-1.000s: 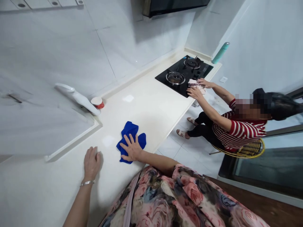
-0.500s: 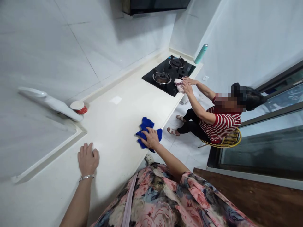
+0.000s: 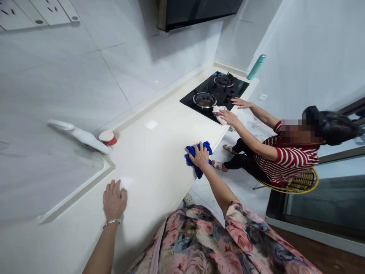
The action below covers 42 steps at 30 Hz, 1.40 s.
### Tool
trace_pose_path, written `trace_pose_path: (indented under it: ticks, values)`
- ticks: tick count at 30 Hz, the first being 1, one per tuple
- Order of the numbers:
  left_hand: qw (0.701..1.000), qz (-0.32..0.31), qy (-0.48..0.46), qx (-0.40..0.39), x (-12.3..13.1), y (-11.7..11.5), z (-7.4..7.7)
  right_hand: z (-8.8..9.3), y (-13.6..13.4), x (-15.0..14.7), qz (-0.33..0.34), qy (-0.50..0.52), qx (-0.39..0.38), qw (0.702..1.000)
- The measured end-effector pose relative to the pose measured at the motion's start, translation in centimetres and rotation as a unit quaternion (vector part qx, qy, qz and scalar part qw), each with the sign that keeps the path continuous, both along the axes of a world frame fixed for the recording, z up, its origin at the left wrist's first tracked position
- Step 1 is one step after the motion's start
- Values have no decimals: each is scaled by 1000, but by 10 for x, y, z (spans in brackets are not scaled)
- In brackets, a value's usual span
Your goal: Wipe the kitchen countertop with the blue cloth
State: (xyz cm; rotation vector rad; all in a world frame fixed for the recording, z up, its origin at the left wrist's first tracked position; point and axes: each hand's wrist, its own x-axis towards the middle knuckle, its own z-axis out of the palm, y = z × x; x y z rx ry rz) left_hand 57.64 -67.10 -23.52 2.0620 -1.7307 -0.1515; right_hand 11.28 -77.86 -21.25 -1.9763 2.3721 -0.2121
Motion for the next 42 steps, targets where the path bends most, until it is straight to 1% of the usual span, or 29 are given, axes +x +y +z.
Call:
trace_pose_path:
  ticks: [2,4,6,8,10,13,15,16,18,21,24,26,29,32,35,37,40,42]
  values:
    - [1000,0,3,0,1,0,0,3,-10,-9,-4,10,8,1000]
    - [1000,0,5,-2,2,1,-1,3,-12,-21,31,27,5,999]
    - [1000,-2,2,-4,2,1,0,0,-5,-31,82,41,0,996]
    - [1000,-3,-3,-5,1,1,0,-7,11,-33,115,41,2,993]
    - [1000,0,-7,-5,0,2,0,-15,30,-24,132,32,2,991]
    - [1000,2,-11,-8,-1,3,-2,-23,53,3,156,23,-9,988]
    - [1000,-1,-12,-11,-1,4,-3,-23,53,20,175,18,-12,984]
    - [1000,-2,-12,-11,-1,5,-3,-22,48,26,186,16,-11,982]
    - [1000,-2,-13,-10,0,6,-3,-20,27,30,203,13,-9,979]
    - [1000,-3,-16,-2,-1,8,-2,-17,-20,28,204,11,-10,979]
    - [1000,-1,-20,6,-2,11,-1,-19,-74,29,166,8,-22,986]
    - [1000,0,-23,8,-3,12,1,-21,-111,36,132,4,-31,991]
    - [1000,1,-29,7,-3,14,3,-23,-164,54,86,-5,-34,996]
    - [999,-5,-33,14,-3,17,5,-24,-212,75,62,-19,-31,997]
    - [999,-10,-30,29,-2,19,6,-25,-253,102,54,-30,-29,998]
    - [999,-10,-29,37,-2,21,7,-25,-277,127,54,-36,-27,998]
    - [998,-8,-29,47,-2,23,6,-26,-302,180,74,-46,-21,996]
    - [998,-2,-25,57,-2,24,6,-29,-309,222,108,-53,-19,993]
